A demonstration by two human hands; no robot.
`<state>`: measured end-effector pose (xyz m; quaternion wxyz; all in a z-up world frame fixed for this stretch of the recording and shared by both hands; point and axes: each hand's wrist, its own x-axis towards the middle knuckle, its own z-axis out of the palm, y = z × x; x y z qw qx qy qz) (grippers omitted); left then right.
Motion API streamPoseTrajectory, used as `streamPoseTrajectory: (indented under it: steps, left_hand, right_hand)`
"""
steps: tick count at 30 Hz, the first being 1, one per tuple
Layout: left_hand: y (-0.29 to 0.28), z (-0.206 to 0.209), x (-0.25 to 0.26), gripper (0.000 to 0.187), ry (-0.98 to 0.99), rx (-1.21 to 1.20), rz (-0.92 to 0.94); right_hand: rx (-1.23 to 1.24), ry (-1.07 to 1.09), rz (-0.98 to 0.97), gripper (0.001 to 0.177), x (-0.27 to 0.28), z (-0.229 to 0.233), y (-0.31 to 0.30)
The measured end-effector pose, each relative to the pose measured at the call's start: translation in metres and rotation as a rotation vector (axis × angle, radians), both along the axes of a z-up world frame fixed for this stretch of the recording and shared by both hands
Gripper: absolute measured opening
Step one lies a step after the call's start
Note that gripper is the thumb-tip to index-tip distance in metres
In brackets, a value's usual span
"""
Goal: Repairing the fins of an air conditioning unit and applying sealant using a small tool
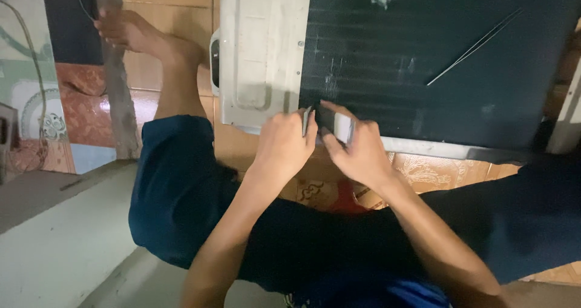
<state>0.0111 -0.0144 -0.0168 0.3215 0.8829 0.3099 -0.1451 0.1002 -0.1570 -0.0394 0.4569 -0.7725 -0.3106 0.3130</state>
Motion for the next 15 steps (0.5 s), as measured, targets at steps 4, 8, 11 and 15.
streamPoseTrajectory:
  steps: [4,8,11,15]
  left_hand:
    - [0.000,0.000,0.002,0.048,-0.040,-0.018,0.033]
    - [0.000,0.000,0.002,0.048,-0.003,0.002,0.020]
    - [0.001,0.001,0.005,0.048,0.009,-0.014,0.004]
    - [-0.002,0.001,0.008,0.049,0.030,0.006,0.007]
  right_hand:
    - [-0.001,0.033,-0.056,0.045,-0.003,-0.003,-0.002]
    - [-0.006,0.120,-0.076,0.043,0.000,-0.009,-0.007]
    - [0.026,0.137,-0.049,0.042,0.003,-0.010,-0.008]
    - [0.076,0.189,-0.064,0.043,0.001,-0.003,-0.007]
